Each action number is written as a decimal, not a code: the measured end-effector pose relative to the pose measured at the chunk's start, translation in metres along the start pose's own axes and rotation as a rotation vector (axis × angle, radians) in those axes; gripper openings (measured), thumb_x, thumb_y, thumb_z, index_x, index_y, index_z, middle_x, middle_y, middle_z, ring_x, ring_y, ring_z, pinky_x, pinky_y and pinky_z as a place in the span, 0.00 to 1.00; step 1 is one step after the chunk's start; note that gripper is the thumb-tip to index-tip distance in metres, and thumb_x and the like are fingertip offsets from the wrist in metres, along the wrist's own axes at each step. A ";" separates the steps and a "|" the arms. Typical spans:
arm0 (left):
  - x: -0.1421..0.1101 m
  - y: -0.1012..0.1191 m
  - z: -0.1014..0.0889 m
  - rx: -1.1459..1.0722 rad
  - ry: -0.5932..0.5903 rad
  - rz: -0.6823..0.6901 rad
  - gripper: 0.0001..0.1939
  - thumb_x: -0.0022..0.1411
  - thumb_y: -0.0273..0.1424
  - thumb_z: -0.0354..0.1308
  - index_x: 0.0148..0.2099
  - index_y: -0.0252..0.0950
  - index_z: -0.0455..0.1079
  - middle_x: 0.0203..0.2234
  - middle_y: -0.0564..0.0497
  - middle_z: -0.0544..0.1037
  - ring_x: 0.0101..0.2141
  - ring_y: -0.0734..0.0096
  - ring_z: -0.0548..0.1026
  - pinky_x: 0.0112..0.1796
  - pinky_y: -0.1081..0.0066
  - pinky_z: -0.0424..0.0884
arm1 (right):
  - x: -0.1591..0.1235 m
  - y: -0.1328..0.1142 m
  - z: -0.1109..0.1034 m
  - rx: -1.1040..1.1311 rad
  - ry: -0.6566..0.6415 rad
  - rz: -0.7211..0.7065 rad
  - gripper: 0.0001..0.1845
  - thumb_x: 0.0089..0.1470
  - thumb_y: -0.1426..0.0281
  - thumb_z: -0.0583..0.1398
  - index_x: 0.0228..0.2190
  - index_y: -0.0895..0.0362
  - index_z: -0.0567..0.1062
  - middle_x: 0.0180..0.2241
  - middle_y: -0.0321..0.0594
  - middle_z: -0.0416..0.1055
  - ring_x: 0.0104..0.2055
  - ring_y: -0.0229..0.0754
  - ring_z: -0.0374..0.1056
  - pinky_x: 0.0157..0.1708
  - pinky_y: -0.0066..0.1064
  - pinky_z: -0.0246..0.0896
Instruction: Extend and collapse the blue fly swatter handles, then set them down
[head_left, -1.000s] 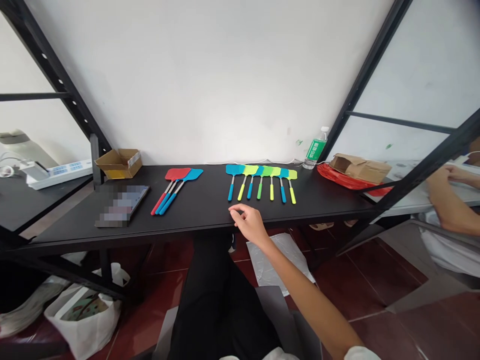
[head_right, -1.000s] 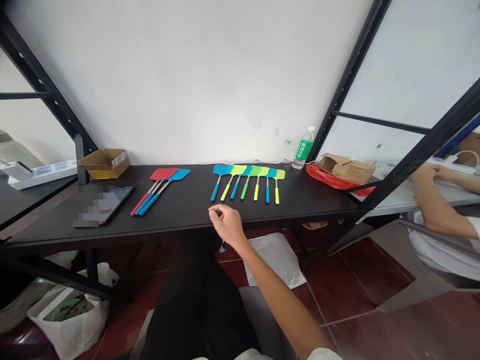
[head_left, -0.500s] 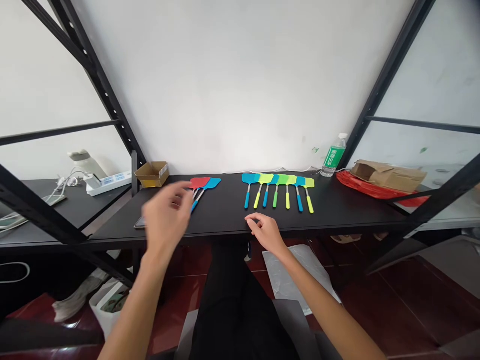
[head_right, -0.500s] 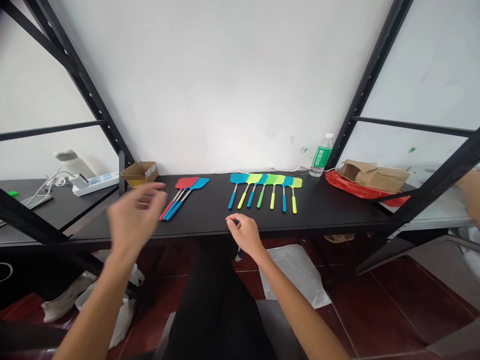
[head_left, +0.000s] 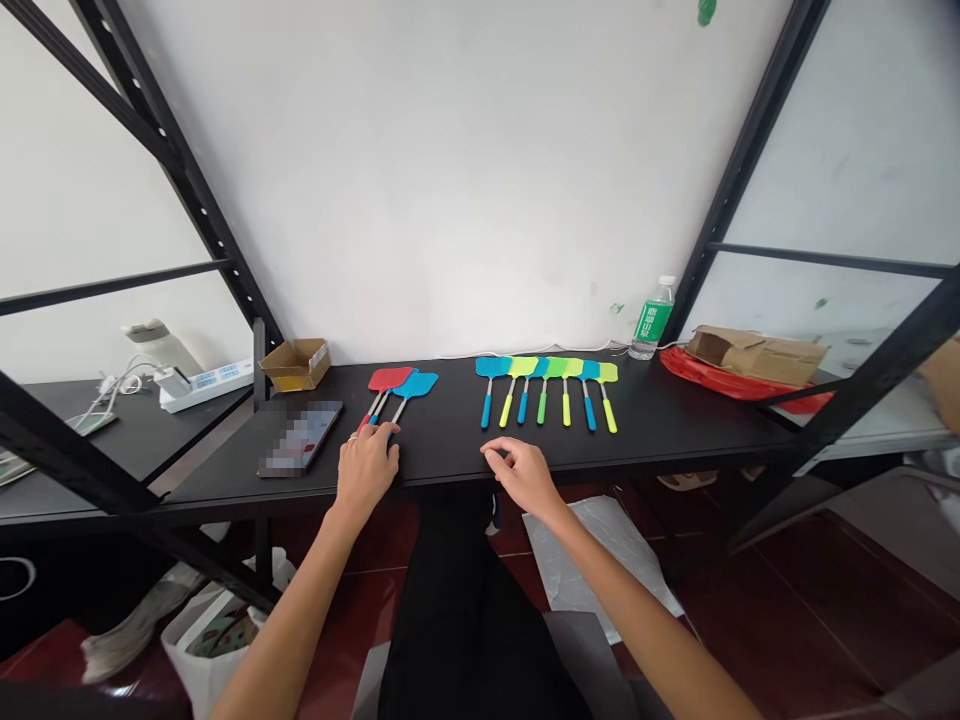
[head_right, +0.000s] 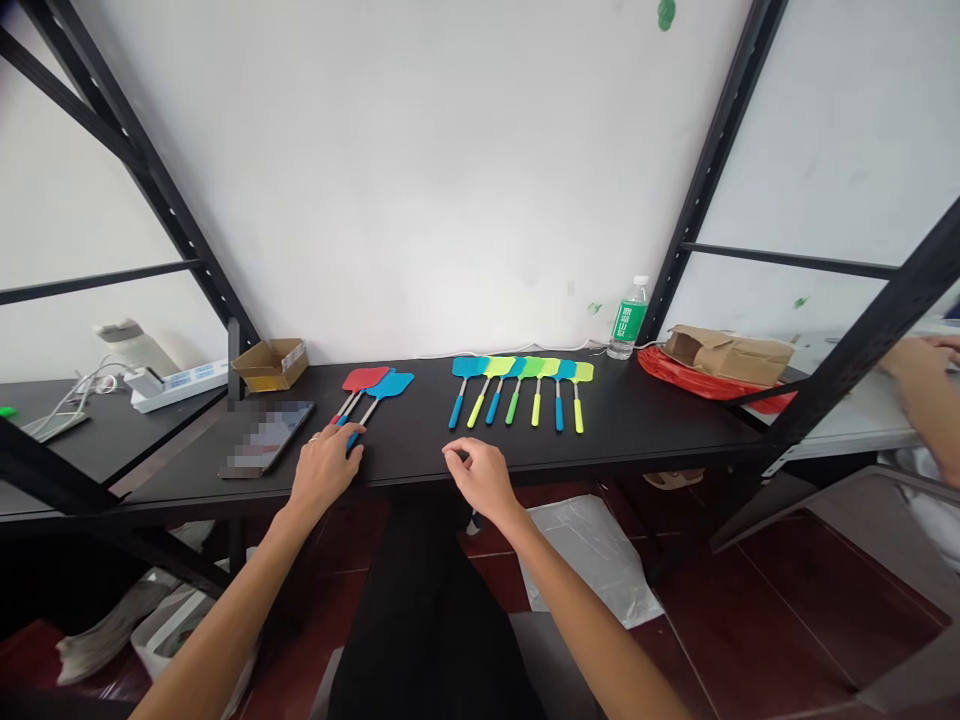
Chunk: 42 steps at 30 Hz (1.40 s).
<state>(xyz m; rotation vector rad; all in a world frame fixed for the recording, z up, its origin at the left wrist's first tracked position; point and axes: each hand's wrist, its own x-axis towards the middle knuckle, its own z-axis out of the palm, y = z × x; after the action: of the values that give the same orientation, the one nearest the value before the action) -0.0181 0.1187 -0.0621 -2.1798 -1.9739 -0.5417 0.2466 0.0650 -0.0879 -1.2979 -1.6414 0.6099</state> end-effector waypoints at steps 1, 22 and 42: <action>0.001 0.000 0.000 -0.014 -0.005 -0.001 0.20 0.67 0.27 0.48 0.56 0.37 0.74 0.50 0.39 0.77 0.47 0.47 0.77 0.46 0.57 0.70 | 0.000 0.000 0.000 -0.005 0.000 0.000 0.16 0.63 0.62 0.56 0.38 0.53 0.83 0.22 0.35 0.74 0.25 0.44 0.74 0.32 0.32 0.64; -0.060 0.030 -0.029 -0.676 -0.027 0.132 0.22 0.69 0.27 0.43 0.61 0.43 0.68 0.50 0.49 0.80 0.36 0.65 0.77 0.36 0.69 0.68 | 0.006 0.002 -0.001 0.403 -0.081 0.124 0.21 0.62 0.54 0.60 0.48 0.56 0.80 0.39 0.44 0.81 0.24 0.36 0.69 0.21 0.28 0.58; -0.092 0.089 -0.053 -0.525 -0.108 0.265 0.12 0.73 0.40 0.49 0.44 0.43 0.72 0.26 0.57 0.74 0.26 0.70 0.70 0.29 0.70 0.56 | -0.009 -0.047 0.003 0.879 0.047 0.195 0.30 0.56 0.43 0.62 0.28 0.59 0.81 0.14 0.29 0.57 0.15 0.30 0.52 0.16 0.26 0.44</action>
<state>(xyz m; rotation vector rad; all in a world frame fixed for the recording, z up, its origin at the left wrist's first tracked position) 0.0541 0.0039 -0.0354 -2.7738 -1.6823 -1.0080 0.2215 0.0420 -0.0536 -0.7943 -0.9961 1.2319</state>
